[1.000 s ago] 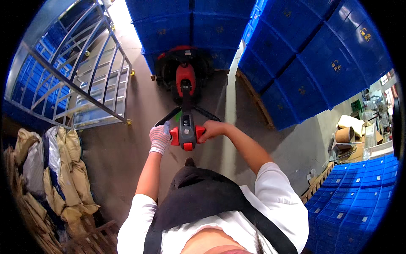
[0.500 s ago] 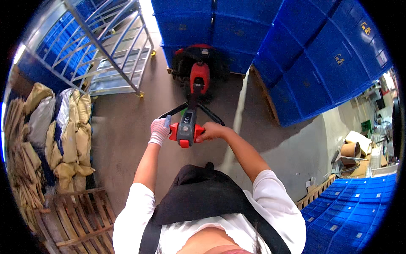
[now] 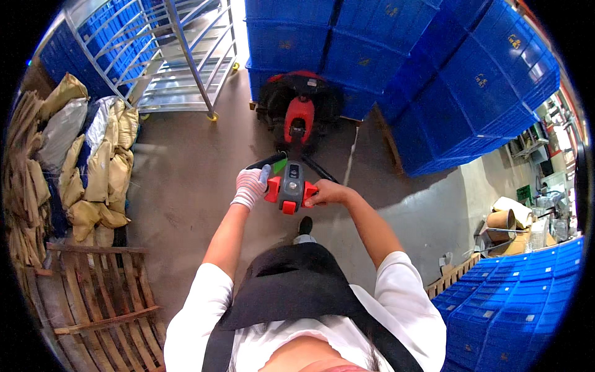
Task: The person writes on a paper, applies a label to a stack of blue crates, and then uses a red electric pallet jack to move the stack through a warehouse. They navigate around other items and position the pallet jack under the crates to transport them.
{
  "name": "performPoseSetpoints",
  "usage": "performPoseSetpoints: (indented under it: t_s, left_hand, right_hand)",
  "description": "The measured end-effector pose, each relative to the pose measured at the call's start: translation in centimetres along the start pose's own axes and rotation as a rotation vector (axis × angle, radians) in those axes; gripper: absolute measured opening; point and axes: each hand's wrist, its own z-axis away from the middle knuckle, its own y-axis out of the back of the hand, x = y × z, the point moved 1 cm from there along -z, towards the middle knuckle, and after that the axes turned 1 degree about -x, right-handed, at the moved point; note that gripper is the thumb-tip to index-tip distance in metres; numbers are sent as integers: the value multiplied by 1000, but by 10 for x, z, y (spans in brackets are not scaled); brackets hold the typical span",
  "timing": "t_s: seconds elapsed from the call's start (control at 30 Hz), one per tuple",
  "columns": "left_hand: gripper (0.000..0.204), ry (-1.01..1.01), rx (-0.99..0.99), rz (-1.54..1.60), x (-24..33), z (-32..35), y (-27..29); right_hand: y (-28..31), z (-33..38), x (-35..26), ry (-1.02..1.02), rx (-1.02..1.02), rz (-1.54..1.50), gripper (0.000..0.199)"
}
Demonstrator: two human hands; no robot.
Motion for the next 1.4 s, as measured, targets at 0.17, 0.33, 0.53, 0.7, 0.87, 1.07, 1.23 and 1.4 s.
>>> performPoseSetpoints:
  t_s: [0.17, 0.33, 0.53, 0.7, 0.87, 1.07, 1.23, 1.4]
  left_hand:
    - [56, 29, -78, -38, 0, 56, -1]
    - [56, 15, -40, -46, 7, 120, 6]
    - [54, 29, -37, -100, -2, 188, -2]
    - [51, 8, -2, -172, -24, 262, -8]
    - [44, -33, 45, -178, -37, 319, -18]
    - [44, -85, 112, -83, -76, 391, -18]
    - [42, -108, 39, -135, -81, 453, 3]
    - [48, -56, 23, -45, -58, 520, 14]
  right_hand:
    - [-54, 26, 4, -23, 31, 24, 41]
    - [-106, 59, 3, -79, 55, -34, 33]
    - [-174, 91, 4, -5, 34, 27, 36]
    - [-241, 119, -10, 22, 56, 99, 37]
    - [-297, 141, 0, 18, 62, 168, 41]
    - [-371, 169, -18, -2, 73, 186, 49]
    - [-434, 187, -31, -3, 63, 169, 44]
    - [-488, 223, -29, -69, 101, 217, 47]
